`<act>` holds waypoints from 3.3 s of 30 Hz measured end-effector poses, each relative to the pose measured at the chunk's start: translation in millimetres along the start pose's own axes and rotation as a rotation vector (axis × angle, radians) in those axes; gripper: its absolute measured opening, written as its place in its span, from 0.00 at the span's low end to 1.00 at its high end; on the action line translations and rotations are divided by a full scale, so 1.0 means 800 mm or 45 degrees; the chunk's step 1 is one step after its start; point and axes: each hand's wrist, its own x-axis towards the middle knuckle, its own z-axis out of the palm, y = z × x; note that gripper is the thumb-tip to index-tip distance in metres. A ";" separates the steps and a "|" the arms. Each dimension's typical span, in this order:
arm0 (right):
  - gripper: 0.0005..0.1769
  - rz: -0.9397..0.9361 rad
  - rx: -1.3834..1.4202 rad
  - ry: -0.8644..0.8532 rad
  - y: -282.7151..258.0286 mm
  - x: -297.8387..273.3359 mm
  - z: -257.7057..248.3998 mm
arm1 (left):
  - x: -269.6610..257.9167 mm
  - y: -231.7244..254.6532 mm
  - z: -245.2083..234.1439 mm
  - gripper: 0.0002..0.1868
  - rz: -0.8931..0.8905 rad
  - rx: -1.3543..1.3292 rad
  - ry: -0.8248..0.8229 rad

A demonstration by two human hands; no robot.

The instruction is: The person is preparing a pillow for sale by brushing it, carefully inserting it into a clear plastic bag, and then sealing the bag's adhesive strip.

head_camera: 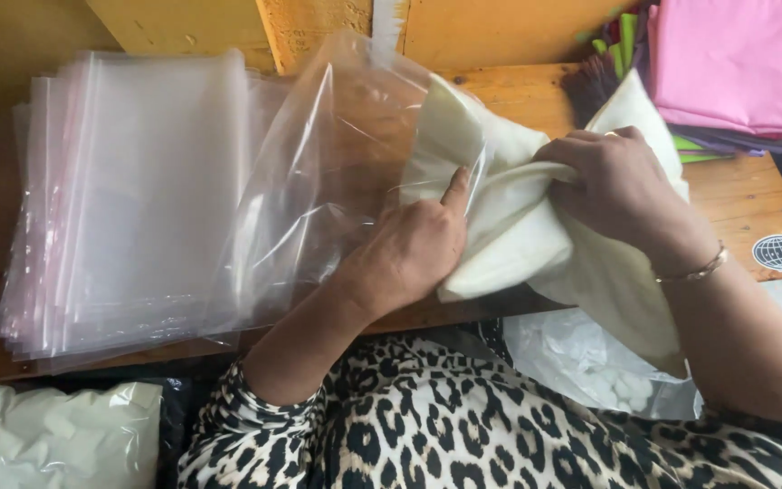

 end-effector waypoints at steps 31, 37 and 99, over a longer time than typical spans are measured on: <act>0.12 -0.306 -0.014 0.864 -0.024 0.051 0.136 | 0.029 0.009 0.059 0.38 0.121 -0.015 0.419; 0.18 0.360 0.769 0.843 -0.038 0.009 0.015 | -0.011 0.031 0.049 0.34 0.865 0.201 0.914; 0.66 0.014 -0.076 -0.090 -0.136 -0.050 0.129 | 0.029 -0.071 0.050 0.32 0.336 0.238 0.841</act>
